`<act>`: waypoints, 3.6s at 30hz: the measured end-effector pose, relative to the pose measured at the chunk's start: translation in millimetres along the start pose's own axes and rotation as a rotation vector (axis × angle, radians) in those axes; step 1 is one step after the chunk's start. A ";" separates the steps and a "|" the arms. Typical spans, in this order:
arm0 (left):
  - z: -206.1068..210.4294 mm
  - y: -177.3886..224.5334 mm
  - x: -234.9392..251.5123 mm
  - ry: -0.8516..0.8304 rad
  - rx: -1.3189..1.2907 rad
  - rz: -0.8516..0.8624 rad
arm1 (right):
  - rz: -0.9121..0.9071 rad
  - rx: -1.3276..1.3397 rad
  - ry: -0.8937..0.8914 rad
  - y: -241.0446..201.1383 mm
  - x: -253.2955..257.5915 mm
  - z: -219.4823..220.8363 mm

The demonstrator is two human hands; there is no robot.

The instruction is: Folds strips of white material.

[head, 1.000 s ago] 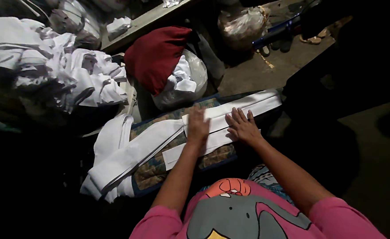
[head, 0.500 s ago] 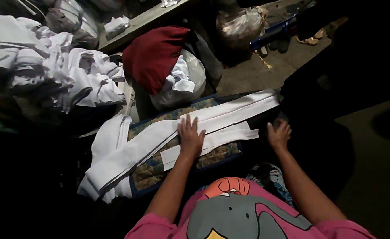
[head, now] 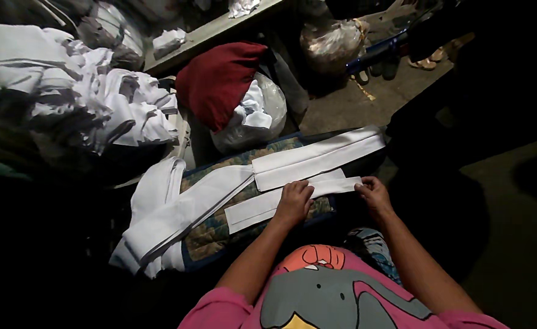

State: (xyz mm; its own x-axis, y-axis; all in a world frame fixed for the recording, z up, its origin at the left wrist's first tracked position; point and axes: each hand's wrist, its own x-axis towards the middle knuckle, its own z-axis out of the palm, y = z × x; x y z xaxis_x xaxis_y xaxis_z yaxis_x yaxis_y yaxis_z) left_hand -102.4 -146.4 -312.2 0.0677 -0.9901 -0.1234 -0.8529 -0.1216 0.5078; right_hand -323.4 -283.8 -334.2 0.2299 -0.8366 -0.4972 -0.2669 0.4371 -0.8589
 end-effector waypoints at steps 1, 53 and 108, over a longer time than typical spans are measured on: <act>0.1 -0.3 -0.2 0.004 -0.003 -0.003 | -0.027 -0.003 0.005 -3.4 -1.3 -0.1; -69.8 58.7 24.0 -0.147 -0.538 0.310 | -0.662 -0.215 -0.436 -81.5 -68.4 3.5; -112.7 -52.3 -44.2 0.298 -1.328 -0.403 | -0.487 0.036 0.056 -122.2 48.0 -73.6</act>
State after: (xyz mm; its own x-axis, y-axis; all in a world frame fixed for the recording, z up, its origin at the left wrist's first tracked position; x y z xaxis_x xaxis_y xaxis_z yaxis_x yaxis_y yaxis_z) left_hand -2.5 -104.3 -237.2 0.4328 -0.8297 -0.3525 0.3518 -0.2046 0.9134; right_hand -348.6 -401.7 -244.1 0.2693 -0.9626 -0.0301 -0.1079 0.0009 -0.9942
